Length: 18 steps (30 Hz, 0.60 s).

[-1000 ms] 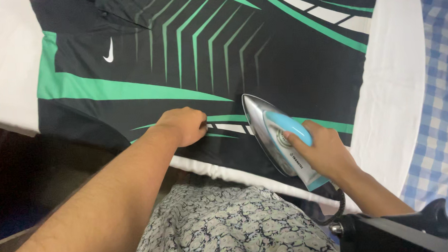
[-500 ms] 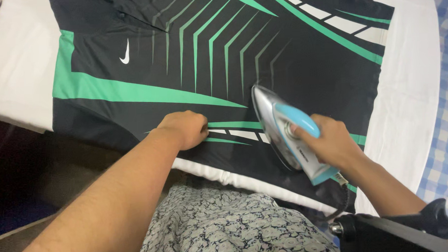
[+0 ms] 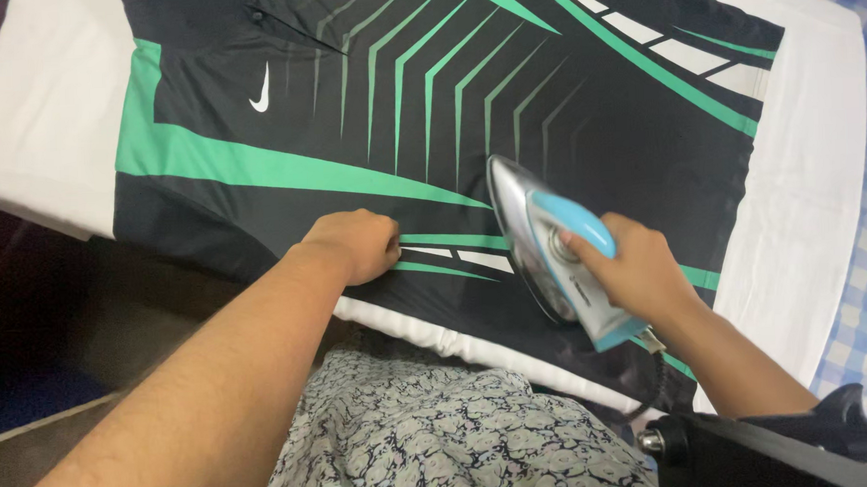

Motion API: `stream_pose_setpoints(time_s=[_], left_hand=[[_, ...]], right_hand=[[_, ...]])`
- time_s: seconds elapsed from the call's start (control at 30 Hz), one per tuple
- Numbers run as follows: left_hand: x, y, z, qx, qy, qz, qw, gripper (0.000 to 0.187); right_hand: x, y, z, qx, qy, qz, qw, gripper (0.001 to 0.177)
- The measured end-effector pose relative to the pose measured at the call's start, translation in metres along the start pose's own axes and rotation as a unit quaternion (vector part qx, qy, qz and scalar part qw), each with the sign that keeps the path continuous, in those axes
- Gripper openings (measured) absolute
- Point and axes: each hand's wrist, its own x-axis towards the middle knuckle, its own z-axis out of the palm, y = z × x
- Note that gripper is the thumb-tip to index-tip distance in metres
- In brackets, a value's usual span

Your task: The person irons a black and green Nike jersey laid out on a white surface. They use a blue and white steam iron, moving it back and forth across the fabric while holding the garment steady with their left hand.

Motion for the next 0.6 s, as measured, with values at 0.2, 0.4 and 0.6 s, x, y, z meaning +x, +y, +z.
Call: stream_pose_setpoints(time_s=[0.2, 0.4, 0.6], left_hand=[[-0.004, -0.003, 0.003, -0.018, 0.001, -0.017, 1.000, 0.031], [-0.005, -0.012, 0.001, -0.025, -0.009, -0.032, 0.999, 0.032], [-0.009, -0.030, 0.003, -0.018, -0.023, -0.051, 0.998, 0.035]], right_hand=[[0.012, -0.013, -0.002, 0.023, -0.025, 0.000, 0.999, 0.057], [-0.004, -0.014, 0.004, -0.088, -0.101, -0.145, 0.980, 0.060], [-0.015, -0.030, 0.011, -0.135, -0.112, -0.121, 0.977, 0.059]])
